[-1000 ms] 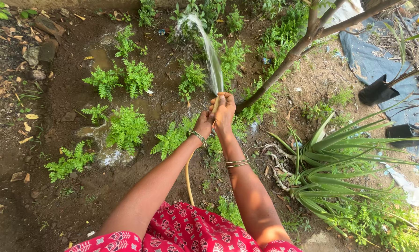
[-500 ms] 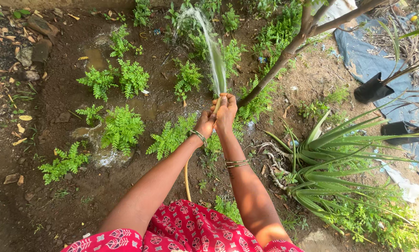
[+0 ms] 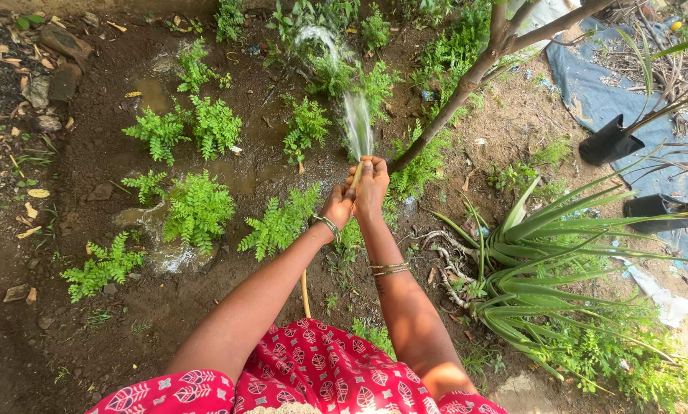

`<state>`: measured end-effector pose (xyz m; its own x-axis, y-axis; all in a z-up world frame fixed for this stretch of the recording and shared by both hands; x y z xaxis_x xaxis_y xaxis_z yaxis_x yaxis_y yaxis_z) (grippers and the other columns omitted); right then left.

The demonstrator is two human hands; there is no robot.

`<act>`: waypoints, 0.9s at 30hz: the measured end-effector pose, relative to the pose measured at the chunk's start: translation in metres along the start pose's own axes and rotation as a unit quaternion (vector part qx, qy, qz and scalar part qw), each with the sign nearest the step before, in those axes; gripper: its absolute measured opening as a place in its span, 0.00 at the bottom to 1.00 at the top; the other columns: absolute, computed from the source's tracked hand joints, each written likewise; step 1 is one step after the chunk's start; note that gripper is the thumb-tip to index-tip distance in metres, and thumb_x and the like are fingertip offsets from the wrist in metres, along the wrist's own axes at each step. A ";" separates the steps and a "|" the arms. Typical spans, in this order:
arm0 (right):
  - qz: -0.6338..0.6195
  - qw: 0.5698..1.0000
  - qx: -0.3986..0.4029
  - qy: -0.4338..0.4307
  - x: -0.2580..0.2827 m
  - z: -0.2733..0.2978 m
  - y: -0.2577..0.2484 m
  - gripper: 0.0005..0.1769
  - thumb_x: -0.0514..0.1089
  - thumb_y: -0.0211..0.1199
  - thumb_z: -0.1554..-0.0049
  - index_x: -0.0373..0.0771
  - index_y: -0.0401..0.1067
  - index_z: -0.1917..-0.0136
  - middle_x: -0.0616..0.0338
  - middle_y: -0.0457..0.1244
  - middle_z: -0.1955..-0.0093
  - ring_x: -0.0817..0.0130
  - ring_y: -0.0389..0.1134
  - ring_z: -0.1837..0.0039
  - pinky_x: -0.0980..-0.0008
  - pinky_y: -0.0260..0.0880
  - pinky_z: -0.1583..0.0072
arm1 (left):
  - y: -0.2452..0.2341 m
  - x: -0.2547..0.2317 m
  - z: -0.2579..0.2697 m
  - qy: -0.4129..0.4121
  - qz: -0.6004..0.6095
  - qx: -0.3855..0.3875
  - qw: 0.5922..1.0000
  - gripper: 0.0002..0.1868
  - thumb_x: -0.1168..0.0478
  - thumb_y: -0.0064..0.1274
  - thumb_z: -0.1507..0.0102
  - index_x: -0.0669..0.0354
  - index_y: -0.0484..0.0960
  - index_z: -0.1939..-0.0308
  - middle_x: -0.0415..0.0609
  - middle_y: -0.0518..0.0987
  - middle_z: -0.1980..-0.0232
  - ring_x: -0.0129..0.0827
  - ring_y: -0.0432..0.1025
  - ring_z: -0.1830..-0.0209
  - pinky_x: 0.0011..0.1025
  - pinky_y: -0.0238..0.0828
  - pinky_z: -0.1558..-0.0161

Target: The person waters small green plants in a garden using a yellow hose. They move the hose along a row of plants, directing water at the base of each one.

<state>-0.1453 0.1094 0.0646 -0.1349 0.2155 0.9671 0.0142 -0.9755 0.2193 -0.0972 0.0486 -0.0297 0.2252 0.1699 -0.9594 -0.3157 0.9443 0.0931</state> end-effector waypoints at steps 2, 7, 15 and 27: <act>0.007 1.000 -0.001 -0.002 -0.002 0.002 -0.002 0.07 0.41 0.47 0.31 0.37 0.64 0.46 0.56 0.64 0.62 0.73 0.63 0.67 0.74 0.67 0.65 | 0.000 0.001 0.005 -0.024 -0.008 0.005 1.000 0.16 0.52 0.42 0.27 0.64 0.71 0.50 0.44 0.77 0.64 0.27 0.70 0.69 0.29 0.68 0.66; 0.014 1.000 -0.007 -0.006 -0.006 0.006 -0.011 0.08 0.41 0.47 0.31 0.36 0.64 0.46 0.57 0.63 0.62 0.74 0.63 0.67 0.74 0.68 0.65 | 0.004 0.004 0.010 -0.039 0.022 0.034 0.998 0.14 0.54 0.40 0.27 0.62 0.70 0.50 0.41 0.74 0.66 0.24 0.67 0.72 0.28 0.66 0.69; 0.005 1.000 -0.014 0.002 -0.016 0.016 -0.020 0.08 0.42 0.47 0.31 0.36 0.65 0.45 0.57 0.64 0.62 0.74 0.63 0.67 0.74 0.67 0.65 | 0.004 0.017 0.019 -0.022 0.017 0.050 0.998 0.14 0.53 0.41 0.27 0.61 0.70 0.52 0.40 0.74 0.67 0.23 0.66 0.73 0.27 0.64 0.69; 0.015 1.000 -0.013 0.008 -0.025 0.020 -0.033 0.08 0.43 0.48 0.31 0.37 0.65 0.45 0.56 0.64 0.61 0.73 0.64 0.66 0.74 0.68 0.64 | 0.009 0.034 0.020 -0.015 -0.017 0.083 0.996 0.14 0.54 0.39 0.26 0.63 0.71 0.49 0.40 0.74 0.68 0.24 0.66 0.72 0.27 0.65 0.68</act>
<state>-0.1230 0.1371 0.0362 -0.1503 0.1861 0.9710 -0.0069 -0.9823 0.1872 -0.0741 0.0680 -0.0558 0.2615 0.1424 -0.9546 -0.1517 0.9828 0.1051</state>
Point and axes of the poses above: each hand's wrist, its own z-axis away from the middle knuckle, its own y-axis out of the palm, x = y × z, the point moved 4 cm from there along -z, towards the middle knuckle
